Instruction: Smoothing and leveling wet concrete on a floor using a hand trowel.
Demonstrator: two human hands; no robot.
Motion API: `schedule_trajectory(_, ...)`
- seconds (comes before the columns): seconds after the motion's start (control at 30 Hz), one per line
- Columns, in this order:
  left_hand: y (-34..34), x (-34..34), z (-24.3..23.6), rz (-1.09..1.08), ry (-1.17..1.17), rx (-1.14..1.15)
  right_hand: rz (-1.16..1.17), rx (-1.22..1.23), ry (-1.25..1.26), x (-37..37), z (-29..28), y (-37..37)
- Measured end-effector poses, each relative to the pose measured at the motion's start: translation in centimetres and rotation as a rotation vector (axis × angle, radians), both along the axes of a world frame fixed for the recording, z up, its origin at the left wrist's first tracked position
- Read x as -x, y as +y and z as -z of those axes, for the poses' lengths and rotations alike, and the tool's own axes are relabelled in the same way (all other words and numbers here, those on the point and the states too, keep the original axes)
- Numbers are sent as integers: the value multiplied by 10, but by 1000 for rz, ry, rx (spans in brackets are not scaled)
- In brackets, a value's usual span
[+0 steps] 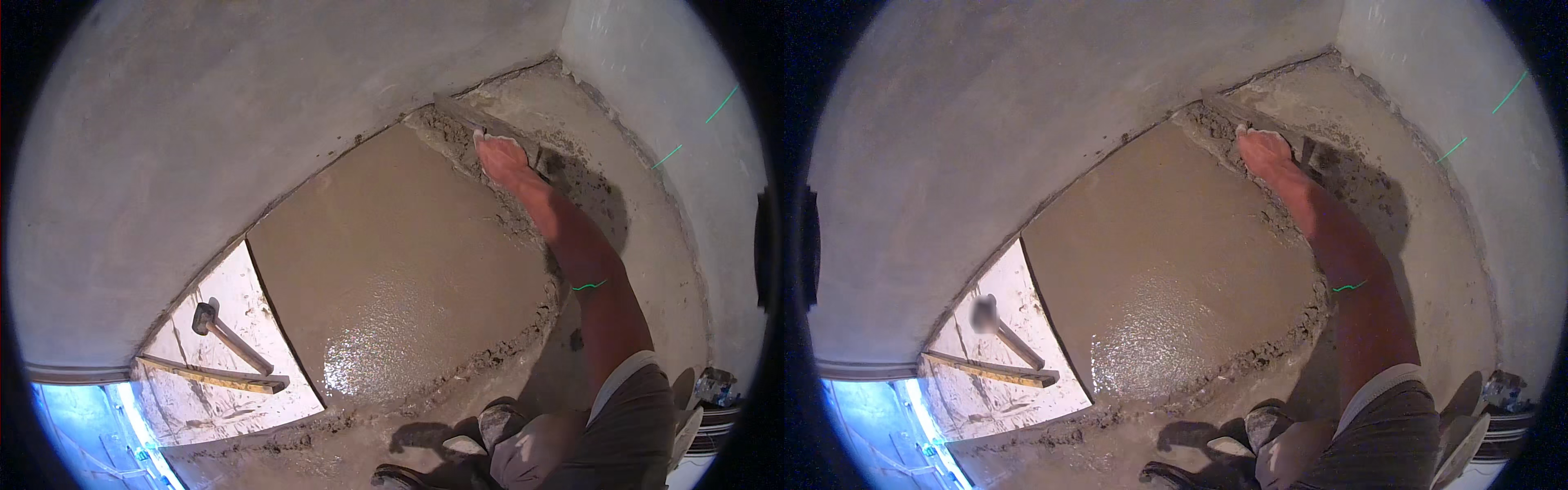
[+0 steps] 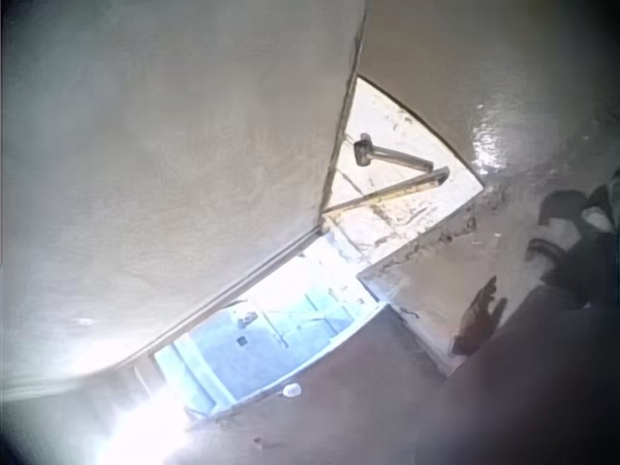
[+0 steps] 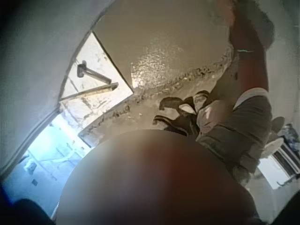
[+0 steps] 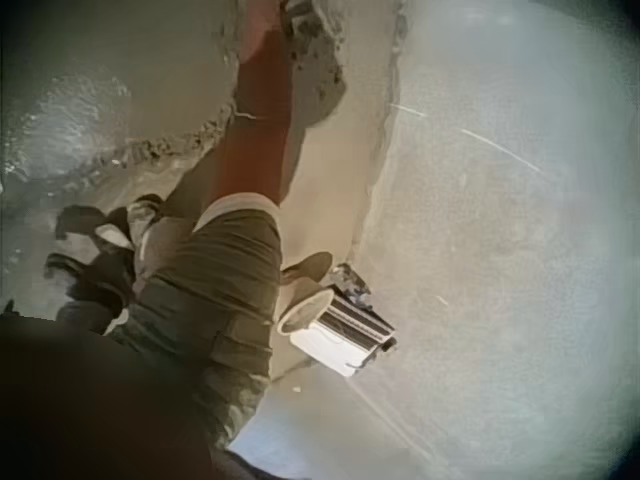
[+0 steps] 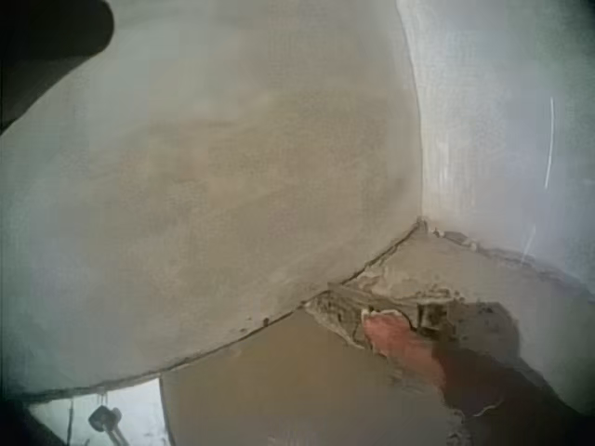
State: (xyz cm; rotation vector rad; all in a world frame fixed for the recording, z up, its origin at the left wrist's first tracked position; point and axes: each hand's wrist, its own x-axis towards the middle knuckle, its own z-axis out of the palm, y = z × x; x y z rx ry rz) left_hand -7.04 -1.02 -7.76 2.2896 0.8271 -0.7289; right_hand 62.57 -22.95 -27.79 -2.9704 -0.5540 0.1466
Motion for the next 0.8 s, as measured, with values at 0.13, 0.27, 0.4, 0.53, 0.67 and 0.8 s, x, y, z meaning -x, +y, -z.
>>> schedule_trajectory(0.13,5,-6,1,38,78,-22,-83,47,-185,4,18,-16)
schedule_trajectory(0.27,5,-11,2,8,26,3,-51,-9,-176,7,3,-20)
schedule_trajectory(0.4,9,-12,1,22,81,3,3,16,-69,1,-2,-22)
schedule_trajectory(0.53,1,-20,-7,-23,117,-3,-47,-298,-425,25,5,-41)
schedule_trajectory(0.67,1,-5,0,3,47,-11,80,-490,-549,84,14,-53)
schedule_trajectory(0.8,12,-10,-5,58,81,-34,-52,77,-244,79,41,-68)
